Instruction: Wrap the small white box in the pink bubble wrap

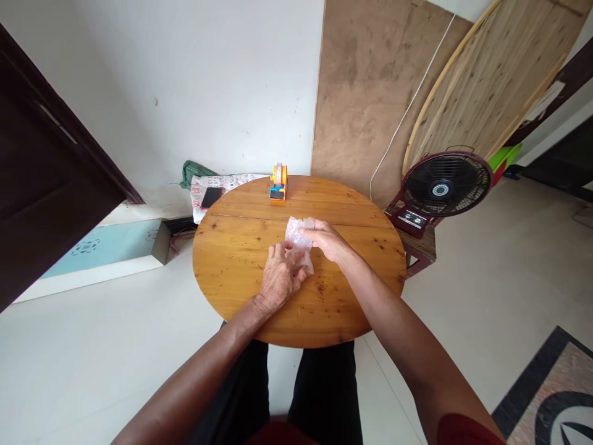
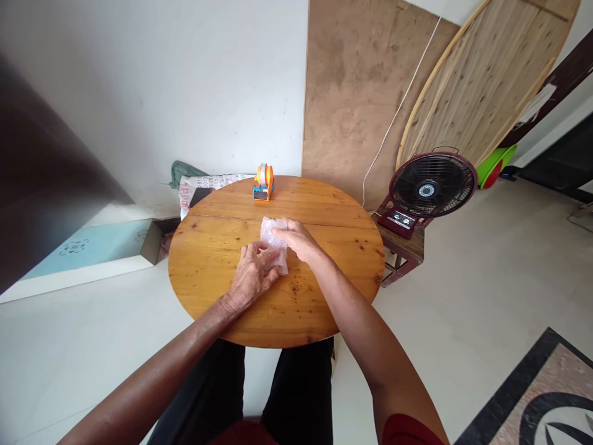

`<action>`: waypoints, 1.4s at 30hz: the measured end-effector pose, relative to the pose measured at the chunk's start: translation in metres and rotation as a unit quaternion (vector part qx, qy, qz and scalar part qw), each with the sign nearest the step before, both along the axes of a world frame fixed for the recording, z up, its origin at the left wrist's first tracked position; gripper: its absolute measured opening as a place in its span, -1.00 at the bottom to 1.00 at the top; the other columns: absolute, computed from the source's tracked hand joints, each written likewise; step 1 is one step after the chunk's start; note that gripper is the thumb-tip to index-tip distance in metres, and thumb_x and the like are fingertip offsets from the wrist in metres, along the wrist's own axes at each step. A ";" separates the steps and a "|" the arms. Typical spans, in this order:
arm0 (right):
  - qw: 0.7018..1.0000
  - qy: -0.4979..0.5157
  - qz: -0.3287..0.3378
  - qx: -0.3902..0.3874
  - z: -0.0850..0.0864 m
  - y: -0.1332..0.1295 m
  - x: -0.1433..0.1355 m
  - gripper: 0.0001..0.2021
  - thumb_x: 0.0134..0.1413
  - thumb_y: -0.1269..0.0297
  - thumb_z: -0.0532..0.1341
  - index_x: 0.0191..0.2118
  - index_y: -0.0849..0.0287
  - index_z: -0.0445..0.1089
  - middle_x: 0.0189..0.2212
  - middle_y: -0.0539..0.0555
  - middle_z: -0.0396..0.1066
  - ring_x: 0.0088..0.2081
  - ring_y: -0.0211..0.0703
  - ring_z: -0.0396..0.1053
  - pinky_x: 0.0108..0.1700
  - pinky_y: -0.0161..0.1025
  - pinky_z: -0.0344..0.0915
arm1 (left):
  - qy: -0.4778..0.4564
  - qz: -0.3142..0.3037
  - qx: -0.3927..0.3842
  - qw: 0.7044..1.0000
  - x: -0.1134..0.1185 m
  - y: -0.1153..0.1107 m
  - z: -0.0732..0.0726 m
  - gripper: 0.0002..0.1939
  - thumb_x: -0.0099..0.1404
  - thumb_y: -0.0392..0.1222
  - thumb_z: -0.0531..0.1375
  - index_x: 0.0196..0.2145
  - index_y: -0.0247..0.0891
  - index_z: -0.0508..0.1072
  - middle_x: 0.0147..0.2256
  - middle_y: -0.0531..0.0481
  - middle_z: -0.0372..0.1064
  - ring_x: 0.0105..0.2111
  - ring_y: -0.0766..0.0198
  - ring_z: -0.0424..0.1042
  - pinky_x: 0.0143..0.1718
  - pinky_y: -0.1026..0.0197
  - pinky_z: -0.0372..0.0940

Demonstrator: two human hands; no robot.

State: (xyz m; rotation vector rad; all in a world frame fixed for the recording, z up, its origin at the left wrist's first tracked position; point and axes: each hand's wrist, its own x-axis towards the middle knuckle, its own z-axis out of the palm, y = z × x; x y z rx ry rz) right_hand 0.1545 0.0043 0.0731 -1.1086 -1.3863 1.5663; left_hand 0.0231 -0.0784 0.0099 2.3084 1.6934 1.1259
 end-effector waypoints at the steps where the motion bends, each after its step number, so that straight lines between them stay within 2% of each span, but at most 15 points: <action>1: 1.000 0.002 0.000 0.001 0.000 -0.001 0.000 -0.78 -0.23 0.29 0.32 -0.36 0.19 0.37 -0.42 -0.02 0.49 -0.37 -0.23 0.40 -0.31 -0.30 0.30 | -0.001 0.000 -0.003 1.000 0.000 -0.001 0.000 -0.67 0.19 -0.22 0.21 -0.06 -0.23 0.51 -0.03 -0.18 0.15 -0.07 0.05 0.19 -0.09 -0.02 0.34; 9: 1.000 0.009 -0.004 0.024 -0.005 -0.007 -0.002 -0.75 -0.27 0.25 0.34 -0.37 0.19 0.37 -0.44 -0.03 0.46 -0.37 -0.21 0.39 -0.28 -0.26 0.30 | -0.030 -0.005 -0.004 1.000 0.000 -0.001 -0.005 -0.66 0.21 -0.21 0.21 -0.04 -0.22 0.50 -0.07 -0.16 0.20 -0.09 0.09 0.21 -0.09 0.01 0.34; 18: 0.994 -0.028 0.013 0.109 -0.015 -0.018 0.006 -0.76 -0.14 0.15 0.29 -0.39 0.17 0.30 -0.49 -0.10 0.34 -0.42 -0.30 0.28 -0.33 -0.32 0.19 | -0.059 -0.015 -0.002 0.998 -0.001 -0.002 -0.010 -0.64 0.21 -0.21 0.20 -0.02 -0.24 0.48 -0.04 -0.15 0.21 -0.07 0.09 0.22 -0.05 0.01 0.34; 23: 0.990 -0.058 0.007 0.131 -0.019 -0.027 0.008 -0.77 -0.05 0.12 0.25 -0.35 0.16 0.30 -0.46 -0.08 0.34 -0.39 -0.28 0.28 -0.29 -0.32 0.20 | -0.083 -0.001 -0.011 0.996 0.001 -0.005 -0.009 -0.67 0.19 -0.23 0.20 -0.06 -0.25 0.47 -0.05 -0.13 0.23 -0.05 0.09 0.23 0.00 -0.01 0.31; 28: 0.979 -0.105 -0.007 0.175 -0.018 -0.039 0.009 -0.76 -0.02 0.09 0.22 -0.41 0.16 0.27 -0.50 -0.10 0.25 -0.43 -0.30 0.20 -0.34 -0.34 0.16 | -0.091 0.020 -0.017 0.995 0.002 -0.005 -0.009 -0.71 0.17 -0.21 0.20 -0.12 -0.25 0.45 -0.04 -0.15 0.22 -0.06 0.07 0.25 -0.01 -0.03 0.31; 32: 0.975 -0.131 -0.007 0.179 -0.019 -0.046 0.010 -0.76 -0.04 0.08 0.22 -0.37 0.17 0.31 -0.48 -0.08 0.27 -0.43 -0.29 0.20 -0.36 -0.35 0.16 | -0.118 0.026 -0.022 0.992 0.001 -0.002 -0.011 -0.74 0.15 -0.22 0.21 -0.17 -0.25 0.40 -0.06 -0.14 0.24 -0.06 0.09 0.29 -0.05 0.01 0.33; 34: 0.976 -0.130 -0.001 0.177 -0.020 -0.048 0.011 -0.77 -0.03 0.10 0.22 -0.35 0.17 0.33 -0.48 -0.08 0.28 -0.43 -0.29 0.22 -0.35 -0.35 0.17 | -0.132 0.041 -0.022 0.990 0.001 -0.001 -0.012 -0.71 0.13 -0.19 0.23 -0.16 -0.27 0.36 -0.12 -0.14 0.27 -0.08 0.08 0.31 -0.06 0.01 0.34; 36: 0.972 -0.136 0.009 0.192 -0.022 -0.048 0.012 -0.79 -0.01 0.13 0.20 -0.35 0.17 0.34 -0.49 -0.08 0.29 -0.44 -0.29 0.22 -0.36 -0.35 0.17 | -0.148 0.064 -0.015 0.987 0.000 -0.001 -0.012 -0.59 0.10 -0.15 0.26 -0.09 -0.30 0.31 -0.14 -0.15 0.28 -0.09 0.05 0.33 -0.07 -0.02 0.34; 40: 0.950 -0.204 0.027 0.235 -0.023 -0.050 0.014 -0.84 0.03 0.19 0.19 -0.33 0.17 0.38 -0.49 -0.09 0.33 -0.45 -0.30 0.25 -0.38 -0.36 0.15 | -0.154 0.062 0.007 0.986 -0.004 0.000 -0.013 -0.27 0.08 -0.10 0.30 0.17 -0.29 0.16 0.04 -0.26 0.20 0.06 -0.04 0.27 0.03 -0.09 0.29; 42: 0.936 -0.234 0.029 0.260 -0.025 -0.053 0.014 -0.85 0.05 0.21 0.18 -0.30 0.15 0.40 -0.45 -0.08 0.40 -0.41 -0.27 0.32 -0.33 -0.34 0.20 | -0.145 0.038 0.014 0.989 -0.007 0.001 -0.014 -0.30 0.12 -0.09 0.28 0.18 -0.26 0.18 0.15 -0.29 0.10 0.14 -0.06 0.21 0.09 -0.10 0.24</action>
